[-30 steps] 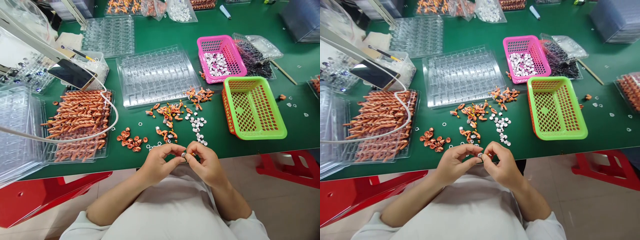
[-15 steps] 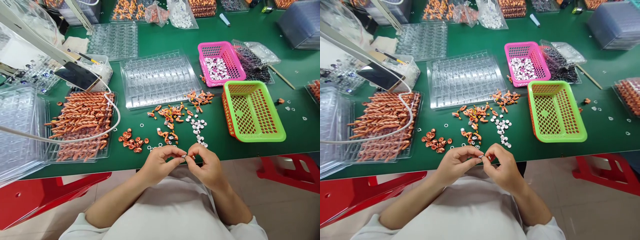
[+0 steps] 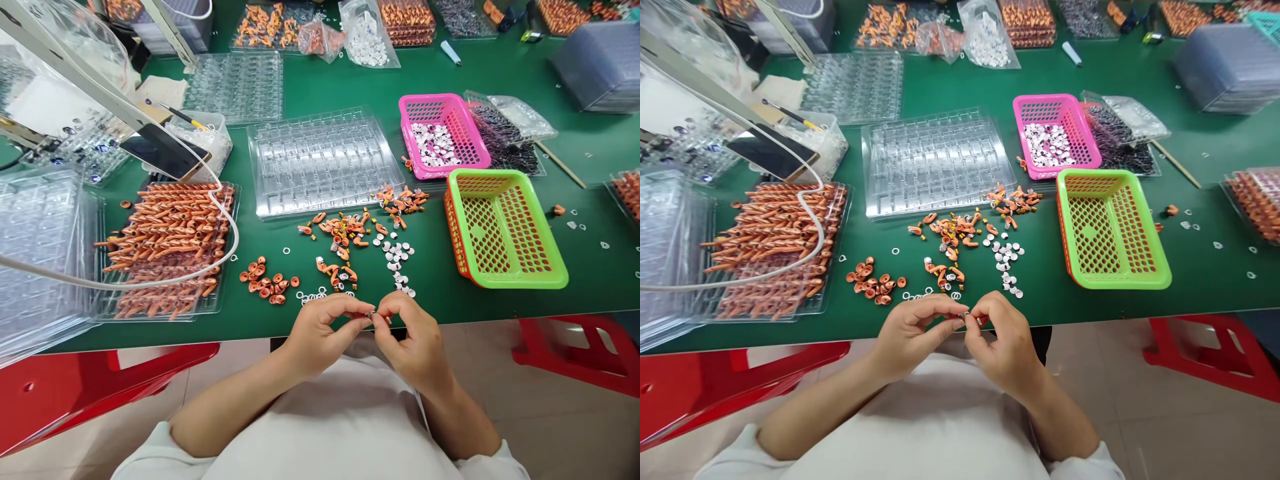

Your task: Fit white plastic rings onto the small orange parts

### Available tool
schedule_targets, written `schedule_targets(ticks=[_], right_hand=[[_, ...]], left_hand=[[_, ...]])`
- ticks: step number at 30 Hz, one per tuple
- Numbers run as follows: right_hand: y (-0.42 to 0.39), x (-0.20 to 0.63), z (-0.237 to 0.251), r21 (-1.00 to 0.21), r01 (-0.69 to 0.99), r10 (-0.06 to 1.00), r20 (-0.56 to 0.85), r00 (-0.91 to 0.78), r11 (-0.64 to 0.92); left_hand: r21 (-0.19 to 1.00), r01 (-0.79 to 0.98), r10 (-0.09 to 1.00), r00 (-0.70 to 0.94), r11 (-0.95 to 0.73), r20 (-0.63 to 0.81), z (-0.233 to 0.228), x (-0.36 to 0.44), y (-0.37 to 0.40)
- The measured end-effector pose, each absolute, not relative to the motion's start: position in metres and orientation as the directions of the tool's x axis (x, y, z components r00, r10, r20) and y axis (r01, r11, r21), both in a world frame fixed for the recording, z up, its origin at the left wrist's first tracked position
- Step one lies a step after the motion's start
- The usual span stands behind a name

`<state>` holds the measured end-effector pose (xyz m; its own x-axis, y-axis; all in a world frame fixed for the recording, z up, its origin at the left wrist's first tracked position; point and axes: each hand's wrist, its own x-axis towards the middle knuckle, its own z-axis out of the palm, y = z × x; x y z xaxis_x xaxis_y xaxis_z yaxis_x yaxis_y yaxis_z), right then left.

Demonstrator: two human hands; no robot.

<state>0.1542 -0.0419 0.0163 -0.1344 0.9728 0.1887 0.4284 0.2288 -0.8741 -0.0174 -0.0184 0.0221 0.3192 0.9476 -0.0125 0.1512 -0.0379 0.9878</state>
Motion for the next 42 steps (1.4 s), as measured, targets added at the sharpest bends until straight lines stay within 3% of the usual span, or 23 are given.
schedule_targets(ticks=[9, 13, 17, 27, 35, 42], right_hand=[[-0.038, 0.155, 0.015, -0.885, 0.424, 0.979, 0.144, -0.146, 0.193], [-0.036, 0.159, 0.013, -0.913, 0.391, 0.984, 0.050, -0.170, 0.114], [-0.036, 0.164, 0.010, -0.926, 0.373, 0.980, -0.019, -0.196, 0.057], [-0.033, 0.166, 0.014, -0.937, 0.341, 0.978, -0.001, -0.207, 0.072], [-0.034, 0.165, 0.012, -0.931, 0.358, 0.982, 0.000, -0.186, 0.068], [-0.033, 0.163, 0.010, -0.911, 0.404, 0.990, 0.031, -0.139, 0.085]], left_hand=[[0.990, 0.137, 0.943, 0.325, 0.026, -0.069, 0.016, -0.022, -0.020], [0.989, 0.137, 0.930, 0.355, 0.053, -0.099, 0.014, -0.024, -0.019], [0.980, 0.175, 0.932, 0.362, -0.098, 0.028, 0.014, -0.022, -0.017], [0.904, 0.202, 0.871, 0.409, -0.378, 0.273, 0.011, -0.019, -0.016], [0.760, 0.270, 0.778, 0.439, -0.591, 0.449, 0.001, -0.018, -0.016], [0.719, 0.319, 0.775, 0.404, -0.617, 0.486, -0.001, -0.012, -0.018]])
